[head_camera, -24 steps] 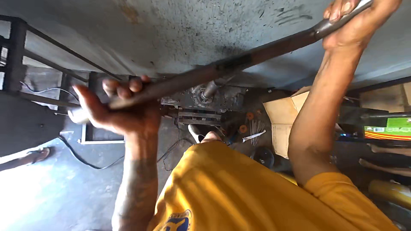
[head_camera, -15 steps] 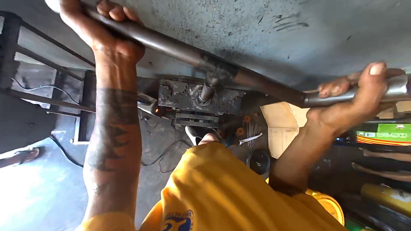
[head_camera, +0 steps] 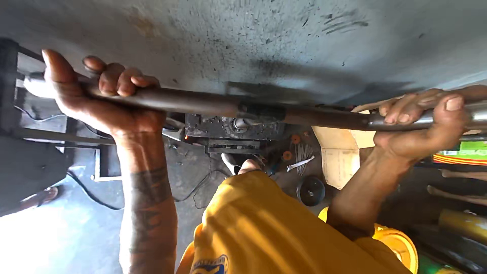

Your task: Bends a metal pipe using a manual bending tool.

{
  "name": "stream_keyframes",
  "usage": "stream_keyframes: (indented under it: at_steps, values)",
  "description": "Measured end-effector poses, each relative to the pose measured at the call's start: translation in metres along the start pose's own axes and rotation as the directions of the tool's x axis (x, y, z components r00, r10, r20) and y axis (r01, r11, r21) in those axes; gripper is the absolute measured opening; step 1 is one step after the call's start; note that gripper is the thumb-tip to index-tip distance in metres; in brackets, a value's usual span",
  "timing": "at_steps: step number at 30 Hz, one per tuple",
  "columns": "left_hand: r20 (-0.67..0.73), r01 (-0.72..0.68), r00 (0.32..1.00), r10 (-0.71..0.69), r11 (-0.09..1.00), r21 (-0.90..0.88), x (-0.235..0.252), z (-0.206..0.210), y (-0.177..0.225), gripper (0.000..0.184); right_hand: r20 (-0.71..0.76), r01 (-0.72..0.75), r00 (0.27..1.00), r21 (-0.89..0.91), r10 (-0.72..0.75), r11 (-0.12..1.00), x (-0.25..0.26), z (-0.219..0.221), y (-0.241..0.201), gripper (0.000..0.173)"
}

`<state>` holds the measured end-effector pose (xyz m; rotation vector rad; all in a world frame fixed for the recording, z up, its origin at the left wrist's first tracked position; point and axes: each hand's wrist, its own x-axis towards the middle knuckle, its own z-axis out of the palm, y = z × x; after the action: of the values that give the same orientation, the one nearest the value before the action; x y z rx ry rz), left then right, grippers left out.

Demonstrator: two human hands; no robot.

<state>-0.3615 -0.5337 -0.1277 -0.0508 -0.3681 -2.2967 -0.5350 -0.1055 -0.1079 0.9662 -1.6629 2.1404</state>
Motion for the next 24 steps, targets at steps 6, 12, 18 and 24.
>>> stream_keyframes:
  at_steps: [6,12,18,24]
  values:
    - [-0.123,-0.027,0.991,0.045,0.989,0.147,0.023,-0.015,-0.004,0.063,-0.066,-0.067,0.995,0.049,0.070,0.997,0.017,0.014,0.017,0.021]
    - [-0.186,-0.024,0.981,0.053,0.988,0.155,0.028,-0.025,-0.005,0.064,-0.065,-0.063,0.996,-0.016,0.062,0.998,-0.014,0.027,0.011,0.014]
    - [-0.340,0.032,0.940,0.032,0.983,0.179,0.031,-0.039,-0.008,0.050,-0.139,-0.081,0.987,-0.034,0.076,0.996,-0.009,0.047,0.024,0.019]
    - [-0.403,0.021,0.913,0.069,0.976,0.215,0.033,-0.034,-0.010,0.046,-0.157,-0.031,0.987,-0.027,0.026,0.999,0.002,0.048,0.034,0.019]
